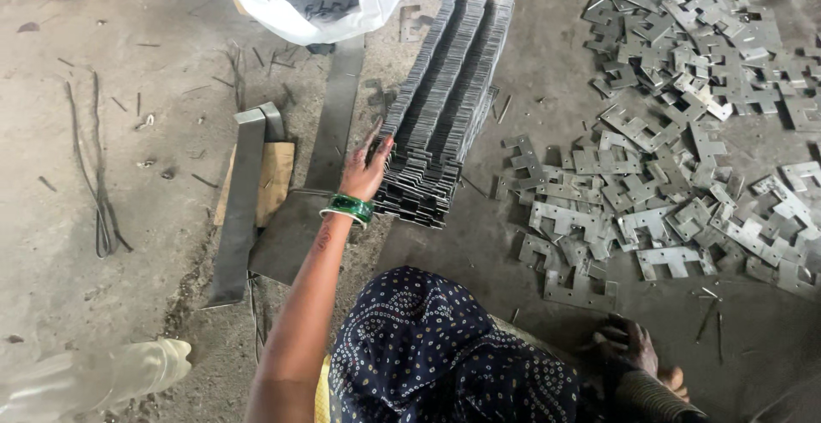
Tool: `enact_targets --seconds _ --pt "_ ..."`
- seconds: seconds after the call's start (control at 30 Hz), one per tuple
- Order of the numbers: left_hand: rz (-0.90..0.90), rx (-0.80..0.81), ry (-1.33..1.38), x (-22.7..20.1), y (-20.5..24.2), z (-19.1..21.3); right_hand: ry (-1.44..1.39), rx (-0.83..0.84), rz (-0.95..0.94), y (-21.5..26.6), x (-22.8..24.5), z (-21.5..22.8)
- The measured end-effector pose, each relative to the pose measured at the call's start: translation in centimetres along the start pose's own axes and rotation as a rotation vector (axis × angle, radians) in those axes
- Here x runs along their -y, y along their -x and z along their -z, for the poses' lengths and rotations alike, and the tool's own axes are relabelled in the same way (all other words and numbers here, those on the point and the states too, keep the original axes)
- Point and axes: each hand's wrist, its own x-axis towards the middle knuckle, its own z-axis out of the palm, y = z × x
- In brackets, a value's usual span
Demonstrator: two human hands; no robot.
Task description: The person sits on the floor and repeatedly picks up small metal brackets from a scattered pile, then stacks them into neat vertical columns. The person occasionally uses a long metal rod to move parts around. The task continues with the person gathering and stacking the brackets throughout the clip.
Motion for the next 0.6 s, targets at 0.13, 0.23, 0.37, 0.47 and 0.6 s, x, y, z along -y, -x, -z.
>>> enact_targets --seconds 0.13,0.23,0.37,0.47,0.6 --pt "0.216 -0.092 -0.425 -0.2 -0.4 -0.5 0.032 0.02 0.002 0.1 -0.6 0.2" --pt "0.037 -0.118 -0.309 0.6 -0.6 -1.0 0.056 0.038 0.012 0.3 -0.6 0.6" --pt "-0.157 -0.105 -0.207 1.6 -0.6 -0.6 0.104 0.033 0.072 -1.6 1.9 1.9" --pt "-0.137 -0.054 -0.14 2.5 -1.0 -0.2 0.273 0.003 0.078 -4.7 6.5 3.2" --pt "0.286 -0.066 -0.398 4.7 -2.3 -0.7 -0.352 0.224 0.346 -10.7 15.5 4.0"
